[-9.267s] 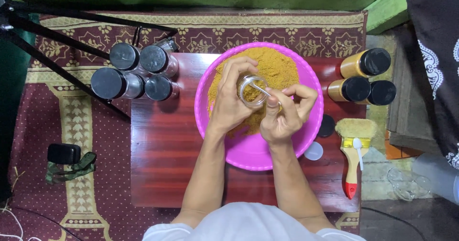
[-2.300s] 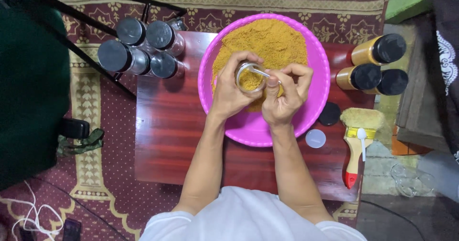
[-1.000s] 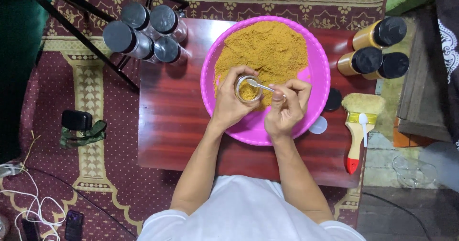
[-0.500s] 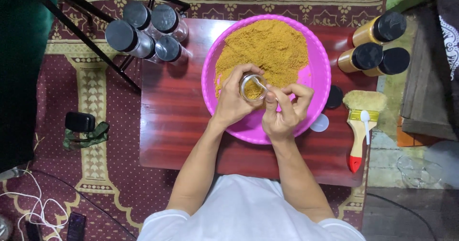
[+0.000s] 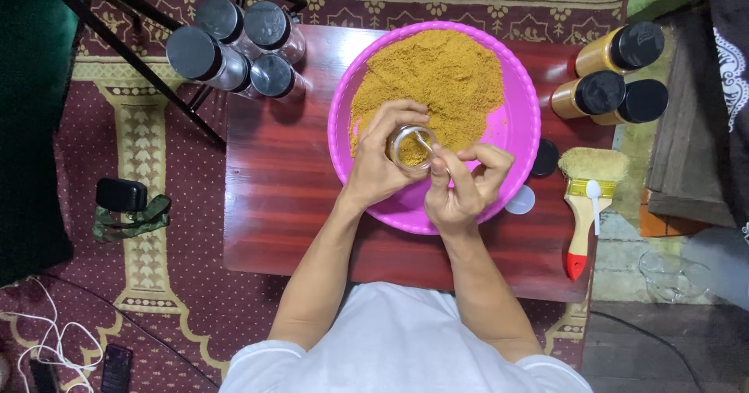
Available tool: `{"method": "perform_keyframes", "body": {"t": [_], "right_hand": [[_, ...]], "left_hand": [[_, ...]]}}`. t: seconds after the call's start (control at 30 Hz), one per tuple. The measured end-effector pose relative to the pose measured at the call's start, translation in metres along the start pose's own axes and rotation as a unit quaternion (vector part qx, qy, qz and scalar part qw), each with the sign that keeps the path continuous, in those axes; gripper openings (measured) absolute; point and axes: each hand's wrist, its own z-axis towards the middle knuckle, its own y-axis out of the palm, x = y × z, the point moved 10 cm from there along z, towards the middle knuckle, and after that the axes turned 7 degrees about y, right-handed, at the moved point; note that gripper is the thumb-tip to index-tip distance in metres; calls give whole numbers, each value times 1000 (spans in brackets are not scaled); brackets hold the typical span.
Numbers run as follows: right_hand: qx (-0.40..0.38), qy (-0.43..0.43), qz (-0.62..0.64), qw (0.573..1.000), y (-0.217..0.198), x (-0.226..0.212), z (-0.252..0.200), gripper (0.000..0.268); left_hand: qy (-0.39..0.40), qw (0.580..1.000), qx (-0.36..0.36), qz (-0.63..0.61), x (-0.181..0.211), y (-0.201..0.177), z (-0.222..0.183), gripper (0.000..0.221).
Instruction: Filling small glass jars with yellow powder using a small plastic spoon from a large bowl
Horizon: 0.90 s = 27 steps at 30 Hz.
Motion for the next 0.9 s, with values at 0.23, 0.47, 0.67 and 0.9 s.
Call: {"method": "perform_keyframes", "body": {"t": [0.23,0.47,0.67,0.9], "right_hand": [[-60,23,25,998,15,-11,16,19],[7,8,16,1000,-9,-7,3,24],[-13,22,44,999,-3,-11,6,23],[-27,22,41,999,2,-20,15,21]], "left_hand": [[18,999,-25,14,5,6,-2,57],[6,997,-18,-71,2,11,-8,67],[54,998,-33,-26,14,10,-5,57],[43,998,-48,1,4,16,-12,60]]}}
